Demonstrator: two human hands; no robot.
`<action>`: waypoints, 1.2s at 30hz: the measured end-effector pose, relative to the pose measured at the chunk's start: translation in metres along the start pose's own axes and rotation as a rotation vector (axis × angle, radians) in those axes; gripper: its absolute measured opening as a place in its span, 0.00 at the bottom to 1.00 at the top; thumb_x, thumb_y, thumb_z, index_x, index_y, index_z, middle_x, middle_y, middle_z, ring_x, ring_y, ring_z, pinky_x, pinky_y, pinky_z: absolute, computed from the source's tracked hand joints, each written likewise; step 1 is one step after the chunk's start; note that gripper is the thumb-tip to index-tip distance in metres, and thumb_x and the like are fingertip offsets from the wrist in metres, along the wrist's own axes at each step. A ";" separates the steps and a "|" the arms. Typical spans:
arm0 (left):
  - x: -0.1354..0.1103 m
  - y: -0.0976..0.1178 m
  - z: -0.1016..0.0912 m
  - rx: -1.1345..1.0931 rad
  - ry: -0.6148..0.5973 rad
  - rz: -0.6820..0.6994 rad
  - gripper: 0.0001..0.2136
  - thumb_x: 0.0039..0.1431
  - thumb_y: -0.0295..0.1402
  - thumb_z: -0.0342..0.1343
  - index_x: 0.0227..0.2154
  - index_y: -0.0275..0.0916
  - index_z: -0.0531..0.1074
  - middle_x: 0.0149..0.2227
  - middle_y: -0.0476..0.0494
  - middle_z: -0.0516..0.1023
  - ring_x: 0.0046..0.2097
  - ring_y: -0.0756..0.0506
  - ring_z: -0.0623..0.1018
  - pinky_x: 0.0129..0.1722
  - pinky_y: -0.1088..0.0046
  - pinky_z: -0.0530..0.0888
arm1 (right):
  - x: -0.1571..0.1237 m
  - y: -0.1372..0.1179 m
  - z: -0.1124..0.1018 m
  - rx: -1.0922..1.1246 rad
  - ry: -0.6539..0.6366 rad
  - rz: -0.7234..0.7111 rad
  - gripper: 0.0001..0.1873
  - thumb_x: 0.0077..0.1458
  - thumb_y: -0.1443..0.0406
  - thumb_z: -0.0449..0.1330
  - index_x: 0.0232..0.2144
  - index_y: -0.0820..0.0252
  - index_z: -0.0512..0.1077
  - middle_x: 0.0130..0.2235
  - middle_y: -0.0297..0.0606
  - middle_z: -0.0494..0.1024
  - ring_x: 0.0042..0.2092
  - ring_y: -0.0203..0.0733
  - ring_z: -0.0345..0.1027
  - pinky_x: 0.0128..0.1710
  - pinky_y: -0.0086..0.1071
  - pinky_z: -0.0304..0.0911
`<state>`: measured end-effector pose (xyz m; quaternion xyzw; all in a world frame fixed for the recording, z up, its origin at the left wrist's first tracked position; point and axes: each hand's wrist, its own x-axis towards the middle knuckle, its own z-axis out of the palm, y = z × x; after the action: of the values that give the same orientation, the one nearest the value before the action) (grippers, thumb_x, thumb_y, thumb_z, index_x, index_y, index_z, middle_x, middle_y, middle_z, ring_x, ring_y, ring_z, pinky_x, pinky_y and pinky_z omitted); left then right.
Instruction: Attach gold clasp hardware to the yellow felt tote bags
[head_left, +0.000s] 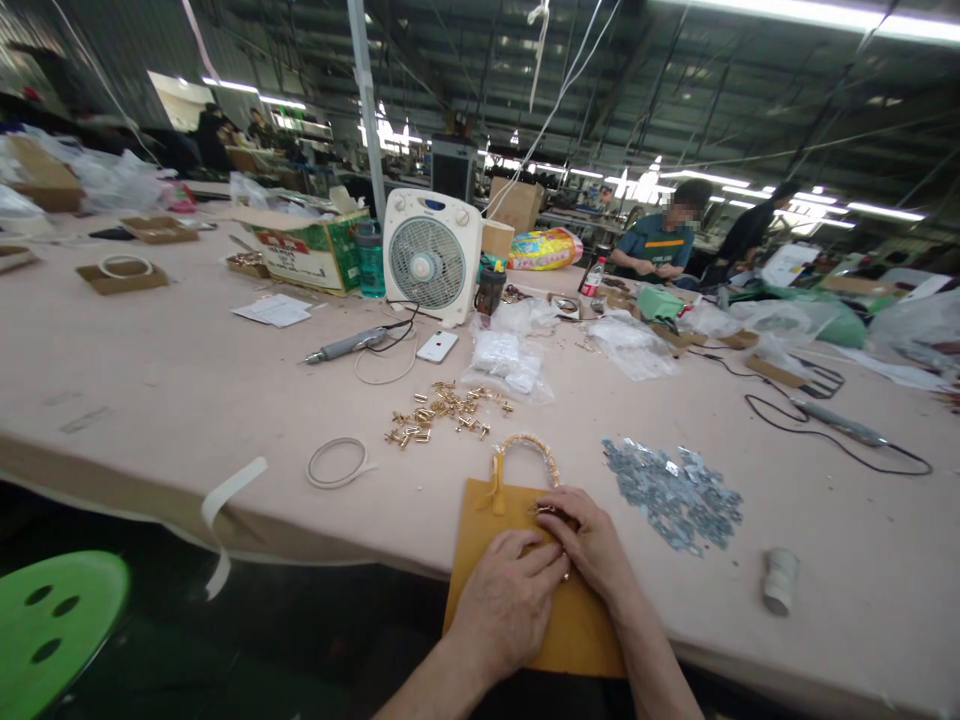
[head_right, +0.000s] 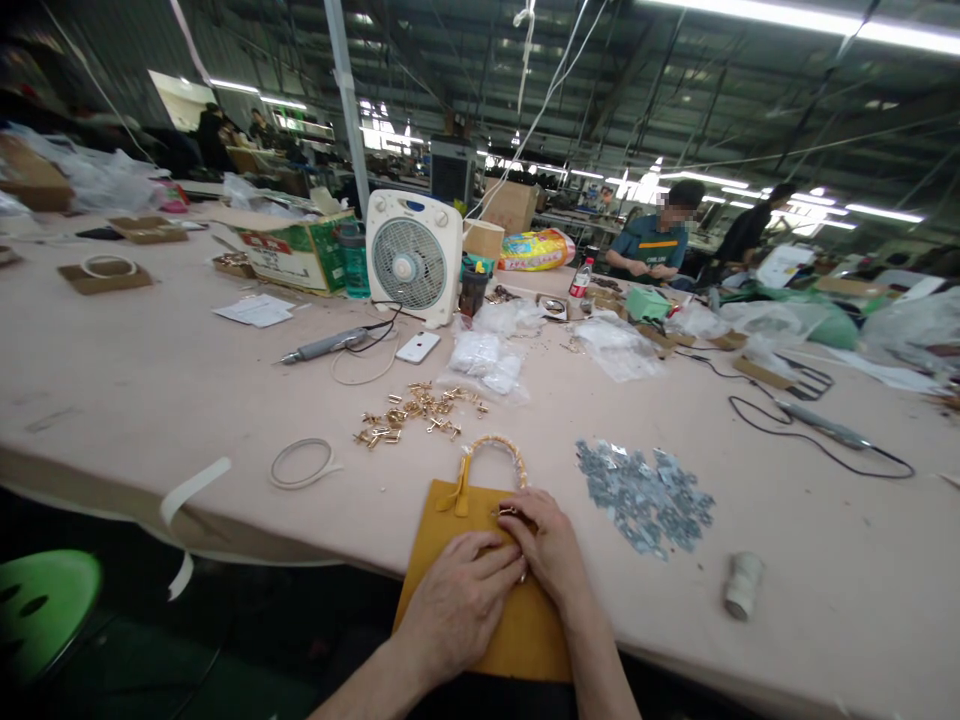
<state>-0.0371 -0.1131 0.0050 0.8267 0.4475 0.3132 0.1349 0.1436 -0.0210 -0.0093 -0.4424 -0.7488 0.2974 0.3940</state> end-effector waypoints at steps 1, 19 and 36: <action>0.000 0.000 0.000 0.000 0.008 0.000 0.19 0.67 0.28 0.54 0.59 0.46 0.73 0.52 0.44 0.83 0.57 0.40 0.74 0.60 0.57 0.71 | 0.000 0.000 -0.001 -0.015 -0.013 -0.018 0.07 0.60 0.60 0.67 0.41 0.48 0.84 0.43 0.41 0.84 0.51 0.53 0.75 0.56 0.50 0.69; 0.001 -0.054 -0.032 -0.003 0.366 -0.552 0.23 0.60 0.30 0.60 0.58 0.37 0.70 0.63 0.30 0.71 0.64 0.31 0.71 0.64 0.44 0.70 | -0.001 0.008 0.005 -0.172 -0.047 -0.105 0.09 0.65 0.59 0.64 0.46 0.46 0.82 0.45 0.41 0.83 0.51 0.53 0.74 0.56 0.51 0.69; 0.040 -0.047 -0.032 -1.497 0.200 -0.906 0.24 0.46 0.41 0.74 0.44 0.33 0.77 0.42 0.34 0.86 0.40 0.37 0.85 0.42 0.62 0.81 | -0.003 0.005 -0.003 -0.280 -0.086 -0.279 0.14 0.69 0.68 0.57 0.53 0.52 0.76 0.48 0.44 0.80 0.53 0.49 0.73 0.55 0.48 0.73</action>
<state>-0.0722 -0.0555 0.0221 0.2330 0.4196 0.5114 0.7128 0.1495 -0.0211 -0.0125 -0.3716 -0.8530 0.1517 0.3336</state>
